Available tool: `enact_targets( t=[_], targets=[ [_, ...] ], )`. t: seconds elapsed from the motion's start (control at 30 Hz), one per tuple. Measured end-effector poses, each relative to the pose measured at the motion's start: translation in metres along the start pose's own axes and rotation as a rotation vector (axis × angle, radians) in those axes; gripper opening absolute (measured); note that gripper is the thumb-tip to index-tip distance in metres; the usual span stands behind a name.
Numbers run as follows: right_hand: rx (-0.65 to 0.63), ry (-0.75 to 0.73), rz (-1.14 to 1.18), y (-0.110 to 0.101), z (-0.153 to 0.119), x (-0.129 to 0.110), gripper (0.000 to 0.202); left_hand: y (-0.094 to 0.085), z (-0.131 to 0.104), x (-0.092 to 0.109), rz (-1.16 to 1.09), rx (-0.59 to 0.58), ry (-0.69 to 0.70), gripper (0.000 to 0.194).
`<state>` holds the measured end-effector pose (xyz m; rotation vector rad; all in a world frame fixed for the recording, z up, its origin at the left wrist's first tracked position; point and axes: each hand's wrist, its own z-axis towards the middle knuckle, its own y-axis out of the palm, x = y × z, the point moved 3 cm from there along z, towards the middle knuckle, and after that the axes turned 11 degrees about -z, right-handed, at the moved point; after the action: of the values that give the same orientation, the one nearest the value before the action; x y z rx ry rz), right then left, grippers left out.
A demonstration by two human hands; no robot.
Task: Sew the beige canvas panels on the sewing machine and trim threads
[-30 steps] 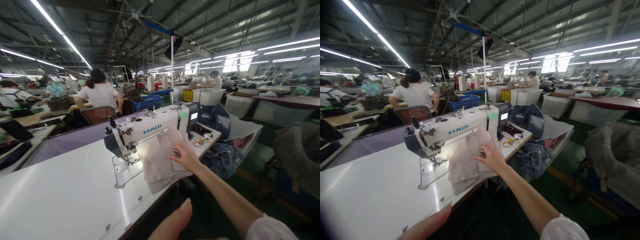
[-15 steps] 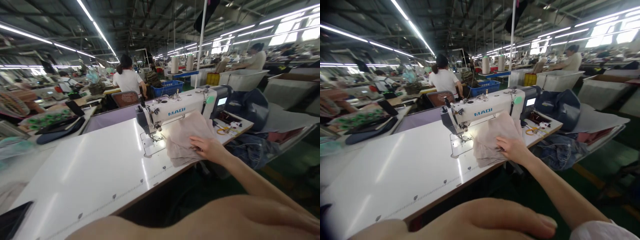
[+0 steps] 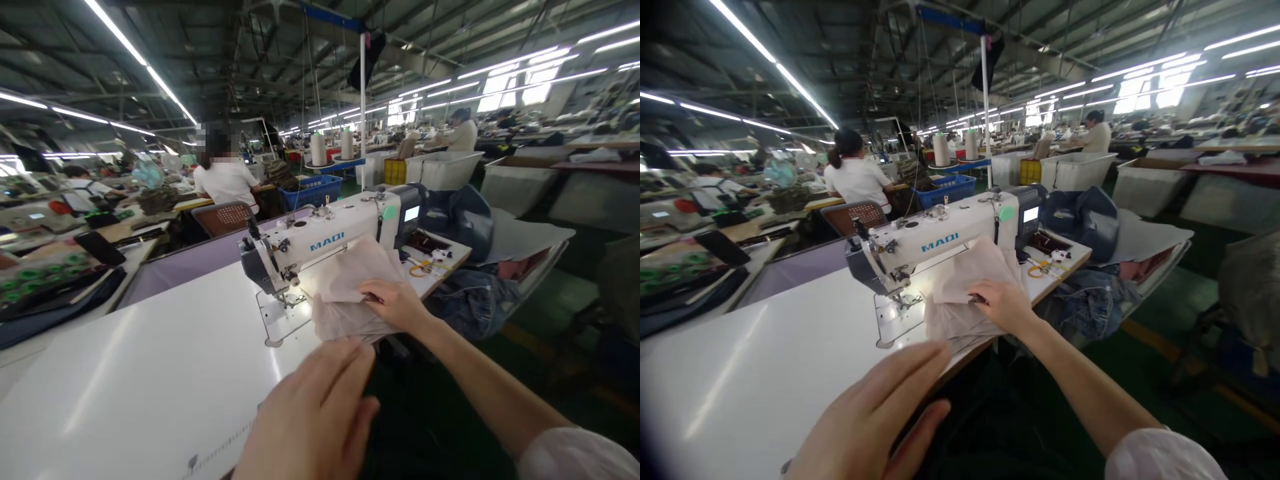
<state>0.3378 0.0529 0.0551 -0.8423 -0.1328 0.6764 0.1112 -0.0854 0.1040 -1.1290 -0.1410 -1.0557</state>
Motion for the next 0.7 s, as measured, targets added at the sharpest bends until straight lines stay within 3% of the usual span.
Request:
enact_targets(
  t=[0.03, 0.13, 0.27, 0.37, 0.47, 0.57, 0.7],
  targets=[
    [0.064, -0.019, -0.013, -0.002, 0.001, -0.004, 0.025, 0.005, 0.020, -0.004, 0.095, -0.023, 0.038, 0.056],
    [0.201, -0.123, -0.068, -0.007, 0.000, -0.023, 0.030, 0.021, 0.064, -0.025, 0.281, 0.116, 0.141, 0.057],
    [0.179, -0.240, -0.115, -0.007, -0.006, -0.050, 0.035, 0.032, 0.078, -0.063, 0.308, 0.181, 0.193, 0.041],
    [0.073, -0.277, -0.081, -0.001, -0.010, -0.069, 0.033, 0.018, 0.053, -0.081, 0.348, 0.174, 0.255, 0.041],
    [-0.062, -0.257, -0.017, 0.010, -0.013, -0.085, 0.037, -0.009, 0.006, -0.095, 0.474, 0.145, 0.265, 0.050],
    [-0.195, -0.281, 0.077, 0.028, -0.014, -0.099, 0.039, -0.032, -0.045, -0.111, 0.556, 0.013, 0.204, 0.059],
    [-0.381, -0.383, 0.215, 0.056, -0.016, -0.112, 0.032, -0.053, -0.097, -0.128, 0.531, -0.051, 0.092, 0.066]
  ],
)
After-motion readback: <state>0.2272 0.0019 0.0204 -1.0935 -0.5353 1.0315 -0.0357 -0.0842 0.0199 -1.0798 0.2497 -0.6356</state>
